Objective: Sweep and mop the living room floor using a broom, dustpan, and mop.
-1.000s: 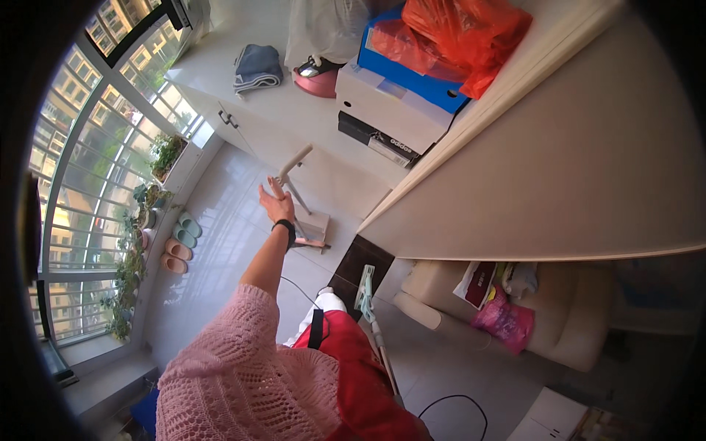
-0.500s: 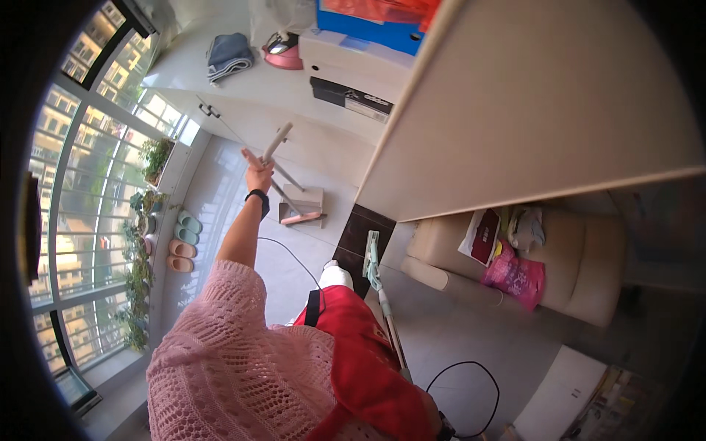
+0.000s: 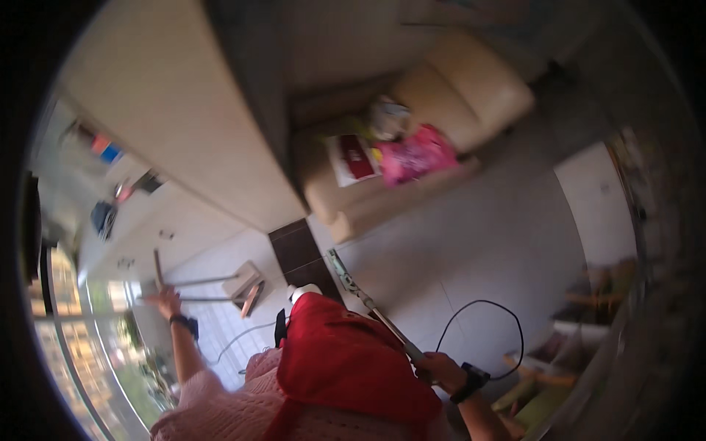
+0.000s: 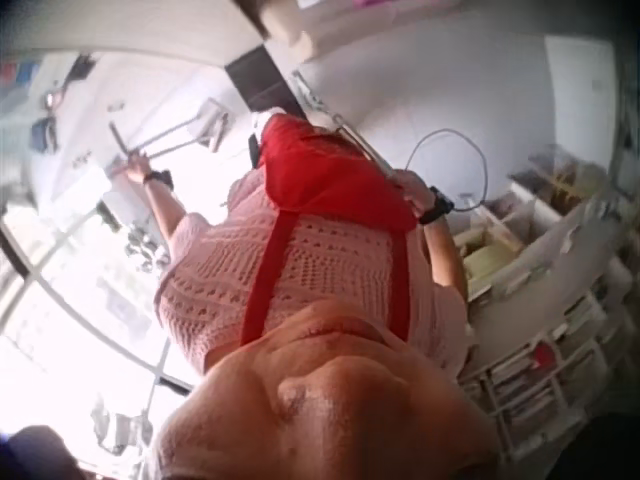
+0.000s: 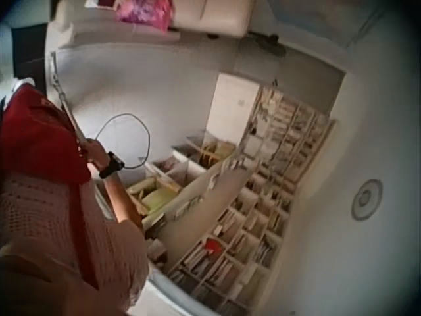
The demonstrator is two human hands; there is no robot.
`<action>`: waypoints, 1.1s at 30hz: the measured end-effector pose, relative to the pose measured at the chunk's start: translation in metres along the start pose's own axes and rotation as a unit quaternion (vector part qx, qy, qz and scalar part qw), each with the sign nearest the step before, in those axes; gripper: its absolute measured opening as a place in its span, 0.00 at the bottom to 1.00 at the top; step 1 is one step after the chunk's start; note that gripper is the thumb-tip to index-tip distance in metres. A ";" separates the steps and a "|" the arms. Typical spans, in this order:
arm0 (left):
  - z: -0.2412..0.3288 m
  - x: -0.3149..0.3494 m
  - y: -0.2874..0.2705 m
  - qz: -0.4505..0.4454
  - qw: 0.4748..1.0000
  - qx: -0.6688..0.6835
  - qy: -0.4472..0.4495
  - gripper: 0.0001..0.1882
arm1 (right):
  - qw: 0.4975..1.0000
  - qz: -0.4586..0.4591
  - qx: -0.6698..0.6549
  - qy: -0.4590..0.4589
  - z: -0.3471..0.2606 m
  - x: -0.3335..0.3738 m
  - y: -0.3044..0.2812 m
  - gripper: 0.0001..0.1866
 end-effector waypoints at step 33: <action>0.183 0.714 0.500 -0.669 0.718 -0.112 0.155 0.07 | 0.925 0.294 -0.233 -0.065 0.100 0.043 -0.608 0.08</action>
Point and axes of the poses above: each hand's wrist, its own x-axis away from the middle knuckle, its own y-axis out of the palm, z = x × y, the point moved 5 cm from there along -x, towards the middle knuckle, and after that the axes turned 6 degrees about z, right-handed, at the moved point
